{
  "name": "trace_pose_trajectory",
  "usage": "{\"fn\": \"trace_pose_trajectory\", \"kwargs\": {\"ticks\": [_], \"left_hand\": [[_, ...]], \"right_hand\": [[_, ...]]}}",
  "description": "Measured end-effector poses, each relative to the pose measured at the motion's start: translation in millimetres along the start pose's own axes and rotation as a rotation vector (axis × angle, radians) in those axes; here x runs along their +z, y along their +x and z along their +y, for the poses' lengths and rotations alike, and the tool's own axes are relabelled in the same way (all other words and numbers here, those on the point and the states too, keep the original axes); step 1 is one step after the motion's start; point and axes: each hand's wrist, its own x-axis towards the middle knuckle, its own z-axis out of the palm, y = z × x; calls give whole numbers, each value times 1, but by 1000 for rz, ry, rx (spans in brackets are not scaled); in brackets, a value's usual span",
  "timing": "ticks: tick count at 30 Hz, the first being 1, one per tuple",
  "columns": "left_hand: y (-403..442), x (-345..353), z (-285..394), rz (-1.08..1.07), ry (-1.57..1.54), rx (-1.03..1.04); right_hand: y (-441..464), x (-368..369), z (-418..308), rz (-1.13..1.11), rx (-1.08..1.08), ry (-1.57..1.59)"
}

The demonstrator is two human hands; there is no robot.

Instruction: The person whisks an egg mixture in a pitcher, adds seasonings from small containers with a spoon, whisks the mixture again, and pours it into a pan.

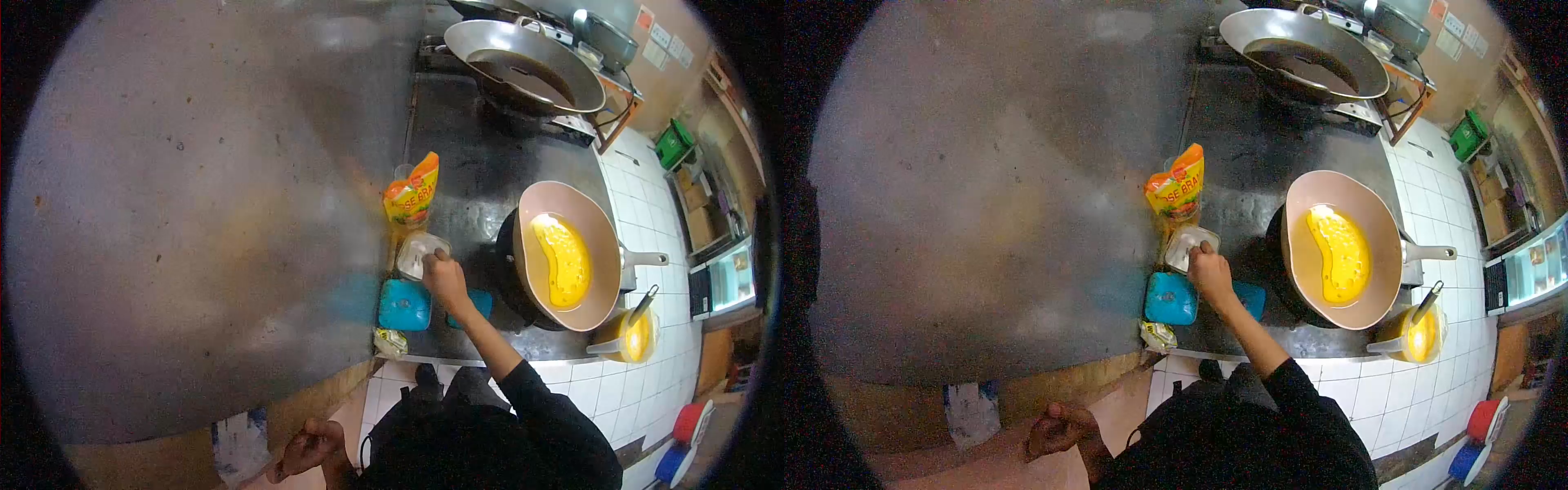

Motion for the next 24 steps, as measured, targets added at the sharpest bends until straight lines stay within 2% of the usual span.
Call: {"fn": "trace_pose_trajectory", "kwargs": {"ticks": [2, 5, 7, 10, 12, 13, 17, 20, 22, 24], "left_hand": [[-2, 3, 0, 29, -8, -42], [-5, 3, -5, 171, 14, -66], [16, -5, 10, -69, 132, 15], [15, -18, 4, -172, 222, 101], [11, -11, 4, -107, 144, 34], [7, -8, 5, -42, 66, -34], [-4, -10, -5, -81, 46, 17], [8, -8, -2, 6, 128, 65], [6, -10, -4, -89, 99, 50], [9, -8, -1, -59, 117, 60]], "right_hand": [[4, 13, 6, 116, -22, -30], [7, 25, 5, 8, 12, -36], [6, 26, 3, 10, 1, -7], [8, 25, 6, 64, -24, 127], [12, 26, 9, 110, -43, 232], [16, 27, 10, 112, 49, 296], [22, 28, 0, 139, 246, 378], [21, 36, -1, 57, 290, 461], [20, 30, -6, 11, 255, 409], [19, 29, -6, -38, 219, 358]]}}
